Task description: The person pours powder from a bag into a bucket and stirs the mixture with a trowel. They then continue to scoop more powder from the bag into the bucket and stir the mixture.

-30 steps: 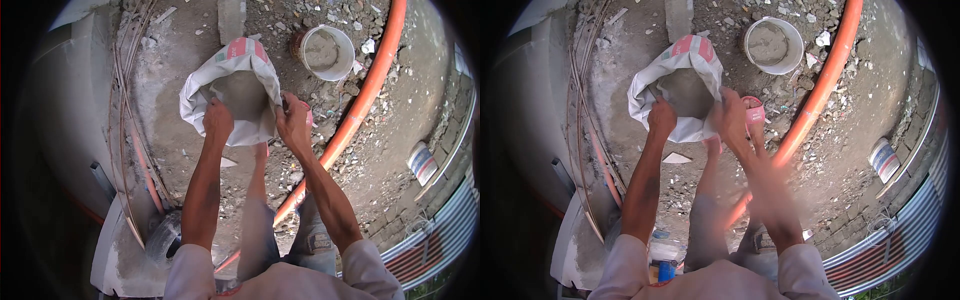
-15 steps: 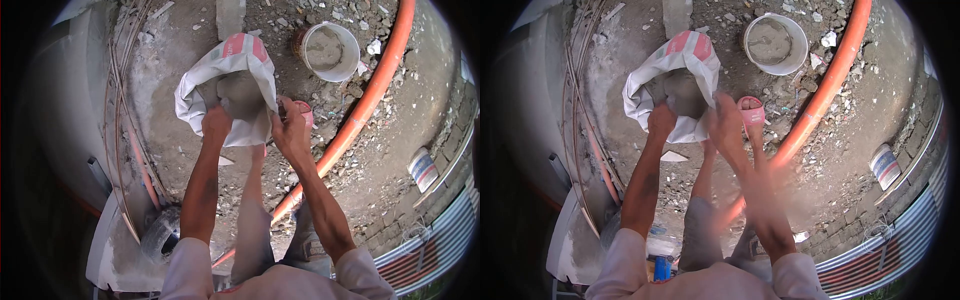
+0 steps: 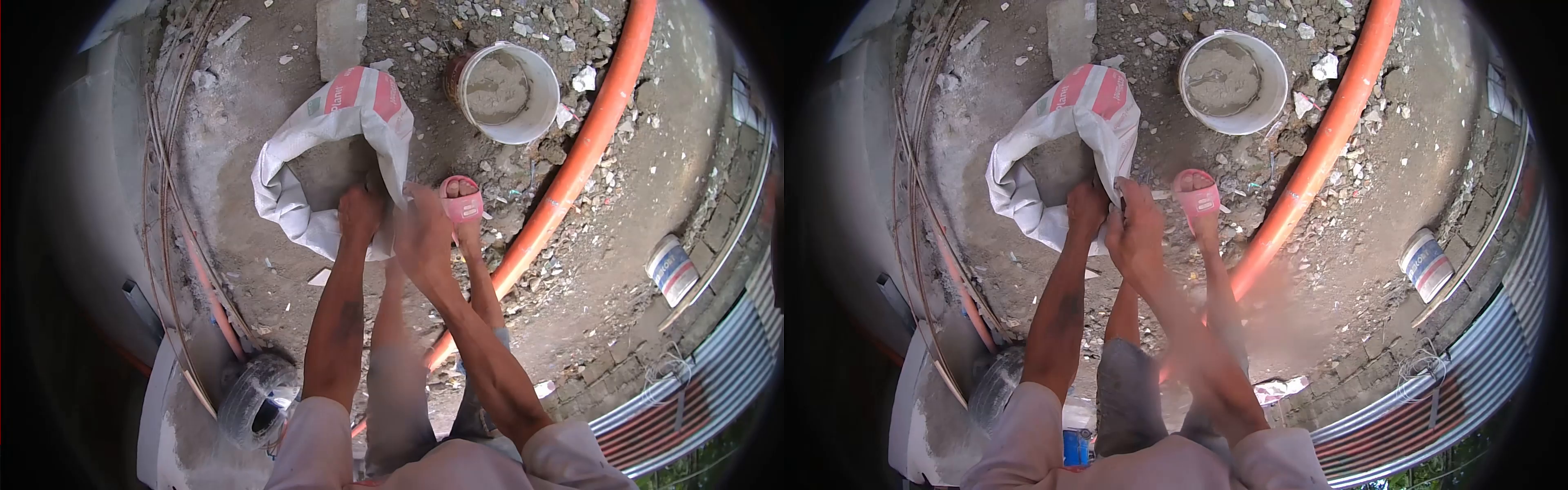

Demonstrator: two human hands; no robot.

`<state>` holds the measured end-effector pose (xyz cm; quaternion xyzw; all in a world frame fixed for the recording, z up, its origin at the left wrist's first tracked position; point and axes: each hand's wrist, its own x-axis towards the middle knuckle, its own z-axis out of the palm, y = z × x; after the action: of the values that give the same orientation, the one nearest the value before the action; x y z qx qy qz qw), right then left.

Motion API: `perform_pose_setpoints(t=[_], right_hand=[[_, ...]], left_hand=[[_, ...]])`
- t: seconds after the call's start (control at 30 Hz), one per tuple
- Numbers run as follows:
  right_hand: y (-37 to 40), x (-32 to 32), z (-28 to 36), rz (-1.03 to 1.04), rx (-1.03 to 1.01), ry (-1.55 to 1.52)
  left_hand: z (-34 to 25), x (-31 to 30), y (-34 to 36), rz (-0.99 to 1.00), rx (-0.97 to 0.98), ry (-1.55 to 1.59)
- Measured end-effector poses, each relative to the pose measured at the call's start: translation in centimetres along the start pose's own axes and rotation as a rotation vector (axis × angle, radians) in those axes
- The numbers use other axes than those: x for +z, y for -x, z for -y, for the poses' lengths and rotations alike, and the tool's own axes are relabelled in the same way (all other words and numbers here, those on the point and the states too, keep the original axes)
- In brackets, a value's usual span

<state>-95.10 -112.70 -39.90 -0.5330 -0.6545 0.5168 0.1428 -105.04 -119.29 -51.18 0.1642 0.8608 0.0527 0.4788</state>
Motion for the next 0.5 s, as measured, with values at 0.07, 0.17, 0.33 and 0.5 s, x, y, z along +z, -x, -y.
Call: perform_pose_setpoints(t=[0.07, 0.17, 0.33, 0.5], right_hand=[[0.0, 0.0, 0.1, -0.014, 0.007, 0.008], [0.1, 0.2, -0.1, -0.036, -0.017, 0.037], [0.5, 0.0, 0.1, -0.005, 0.102, 0.008], [0.5, -0.8, 0.5, 0.049, 0.216, -0.063]], left_hand=[[-0.3, 0.5, 0.0, -0.022, 0.022, 0.08], [-0.3, 0.7, -0.2, -0.056, 0.036, 0.214], [0.9, 0.4, -0.6, -0.027, 0.114, 0.291], [1.1, -2.7, 2.1, 0.017, 0.142, 0.316]])
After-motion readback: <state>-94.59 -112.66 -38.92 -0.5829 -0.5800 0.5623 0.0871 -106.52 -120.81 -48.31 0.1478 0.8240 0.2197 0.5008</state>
